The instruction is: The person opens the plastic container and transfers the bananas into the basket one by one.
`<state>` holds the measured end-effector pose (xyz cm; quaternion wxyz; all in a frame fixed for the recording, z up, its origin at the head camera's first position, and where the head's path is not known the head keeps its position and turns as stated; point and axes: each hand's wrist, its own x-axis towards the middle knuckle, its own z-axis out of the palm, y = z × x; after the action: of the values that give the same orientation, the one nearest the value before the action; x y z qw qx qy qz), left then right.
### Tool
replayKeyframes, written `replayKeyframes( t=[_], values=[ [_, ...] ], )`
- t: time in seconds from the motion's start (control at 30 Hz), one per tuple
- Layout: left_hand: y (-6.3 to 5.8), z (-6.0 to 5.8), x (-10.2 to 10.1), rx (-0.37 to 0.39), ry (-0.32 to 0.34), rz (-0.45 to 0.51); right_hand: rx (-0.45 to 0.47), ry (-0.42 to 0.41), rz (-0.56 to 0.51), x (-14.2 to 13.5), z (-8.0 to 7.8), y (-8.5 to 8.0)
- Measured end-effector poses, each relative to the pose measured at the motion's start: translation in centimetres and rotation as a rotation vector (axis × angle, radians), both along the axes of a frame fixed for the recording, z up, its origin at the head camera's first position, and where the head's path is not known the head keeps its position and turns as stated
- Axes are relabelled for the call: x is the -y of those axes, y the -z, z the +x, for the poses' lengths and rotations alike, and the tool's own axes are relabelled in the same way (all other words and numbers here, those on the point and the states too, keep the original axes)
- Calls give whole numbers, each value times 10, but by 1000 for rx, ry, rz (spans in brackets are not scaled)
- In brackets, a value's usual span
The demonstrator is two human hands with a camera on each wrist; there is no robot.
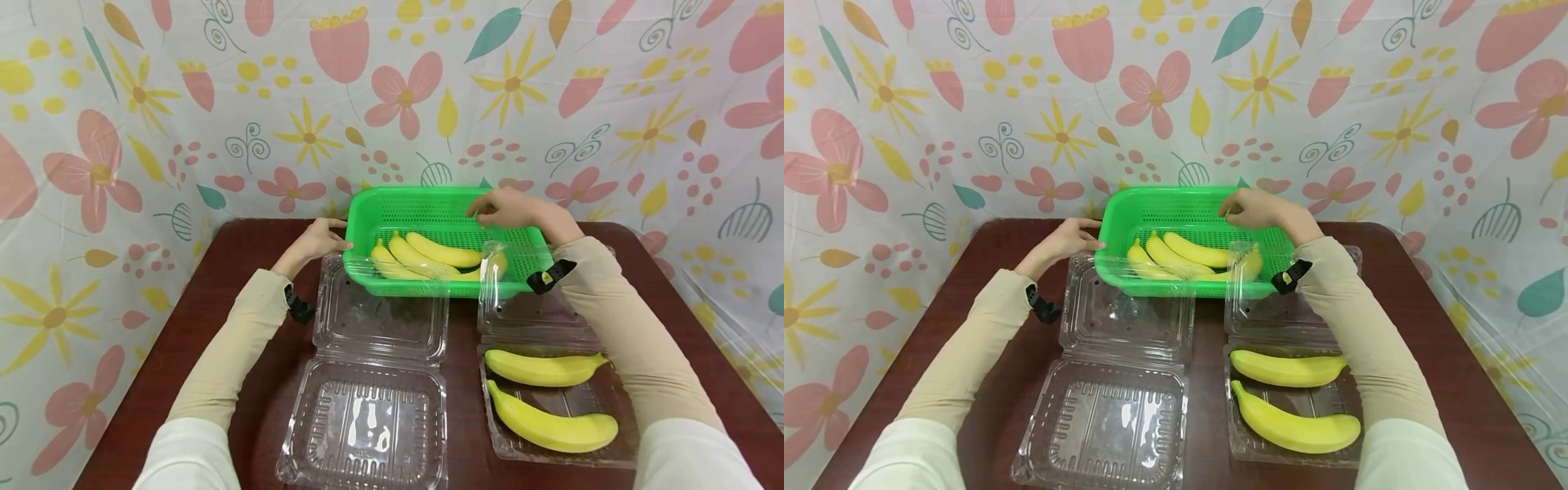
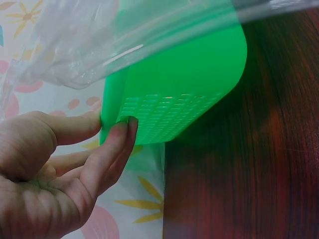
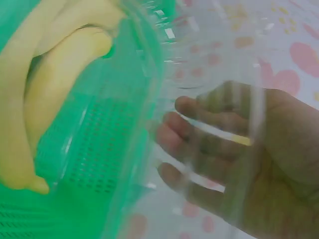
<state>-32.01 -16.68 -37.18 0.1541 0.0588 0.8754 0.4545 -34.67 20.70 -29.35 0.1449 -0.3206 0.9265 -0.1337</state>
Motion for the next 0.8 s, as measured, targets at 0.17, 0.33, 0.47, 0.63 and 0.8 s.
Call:
replayKeyframes(
  t=[0.17,0.33,0.47,0.63,0.8],
  values=[
    [-1,0,-1,1,7,4,-103,21,-56,-3,11,-12],
    [-1,2,-2,0,8,9,-156,37,-115,-6,24,-22],
    [-1,4,-2,-2,14,4,-177,27,-164,-10,36,-30],
    [-3,3,-2,0,12,-12,-243,-13,-170,-17,49,-37],
    [-3,4,-3,7,4,-22,-275,-40,-168,-23,58,-37]
  ],
)
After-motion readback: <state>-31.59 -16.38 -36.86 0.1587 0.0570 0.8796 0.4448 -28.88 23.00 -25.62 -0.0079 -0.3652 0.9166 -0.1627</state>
